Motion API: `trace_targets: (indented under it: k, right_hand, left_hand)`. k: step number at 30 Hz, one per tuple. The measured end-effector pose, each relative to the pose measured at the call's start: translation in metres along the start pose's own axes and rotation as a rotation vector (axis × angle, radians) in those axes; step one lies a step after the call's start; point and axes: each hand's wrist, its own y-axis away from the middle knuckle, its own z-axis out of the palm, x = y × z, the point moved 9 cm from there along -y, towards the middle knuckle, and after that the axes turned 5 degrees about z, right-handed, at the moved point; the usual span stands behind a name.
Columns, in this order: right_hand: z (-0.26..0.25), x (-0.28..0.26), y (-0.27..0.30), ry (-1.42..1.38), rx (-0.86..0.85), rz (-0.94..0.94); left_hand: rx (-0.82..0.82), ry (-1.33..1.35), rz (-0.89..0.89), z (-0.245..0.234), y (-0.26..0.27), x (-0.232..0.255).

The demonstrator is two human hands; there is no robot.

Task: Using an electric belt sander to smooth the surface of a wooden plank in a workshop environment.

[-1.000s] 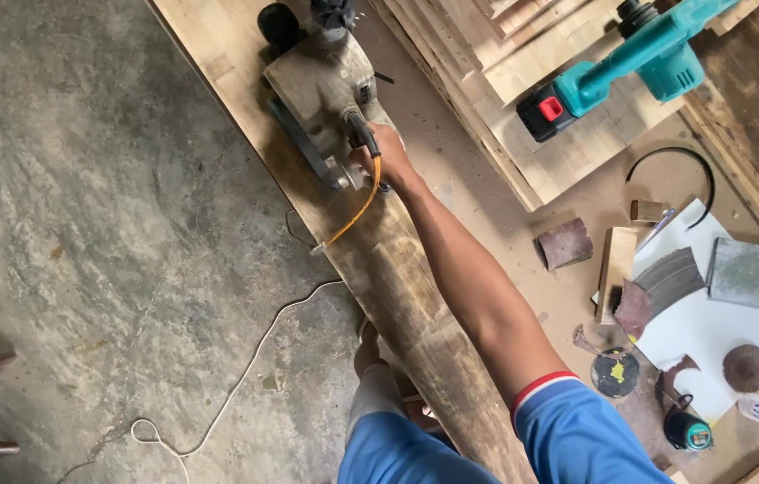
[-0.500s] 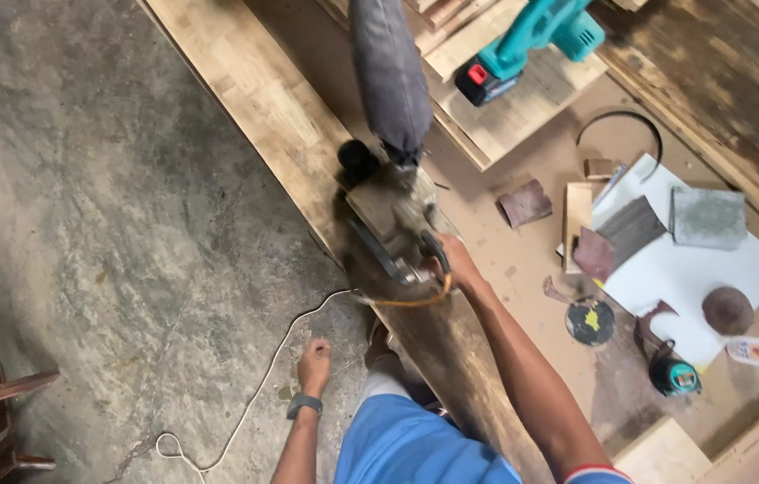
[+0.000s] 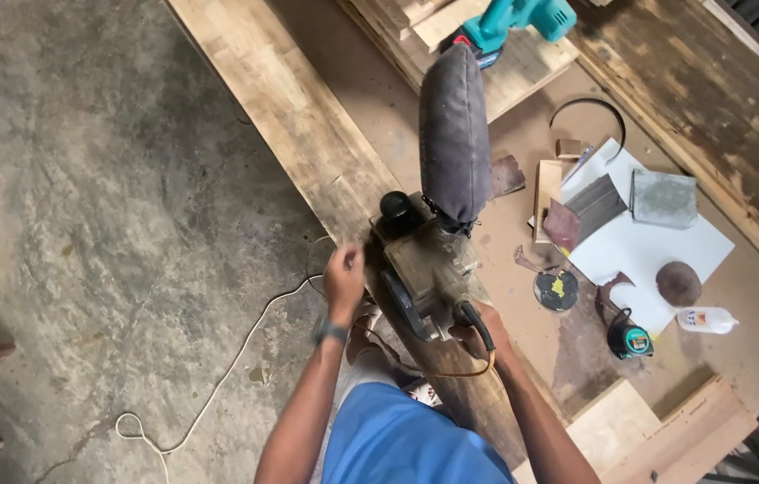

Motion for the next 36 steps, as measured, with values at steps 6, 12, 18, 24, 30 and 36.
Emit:
trace_targets:
  k: [6, 12, 18, 24, 30, 36]
  right_hand:
    - [0.021, -0.054, -0.03, 0.112, -0.008, -0.019]
    - [0.044, -0.11, -0.069, 0.013, 0.03, -0.08]
    - [0.076, -0.149, -0.113, -0.103, 0.018, -0.149]
    - [0.125, -0.176, -0.157, 0.009, 0.001, -0.231]
    - [0.201, -0.133, -0.237, 0.025, -0.082, -0.155]
    - [0.22, -0.168, -0.255, -0.02, -0.153, -0.233]
  left_hand:
    - [-0.413, -0.289, 0.184, 0.099, -0.142, 0.065]
    - [-0.497, -0.607, 0.31, 0.14, -0.24, 0.038]
    - [-0.417, -0.667, 0.455, 0.115, -0.314, 0.038]
    - [-0.334, -0.748, 0.239, 0.057, -0.366, 0.037]
    - [-0.293, -0.897, 0.021, -0.001, -0.4, 0.01]
    - [-0.22, -0.808, -0.027, -0.042, -0.42, -0.006]
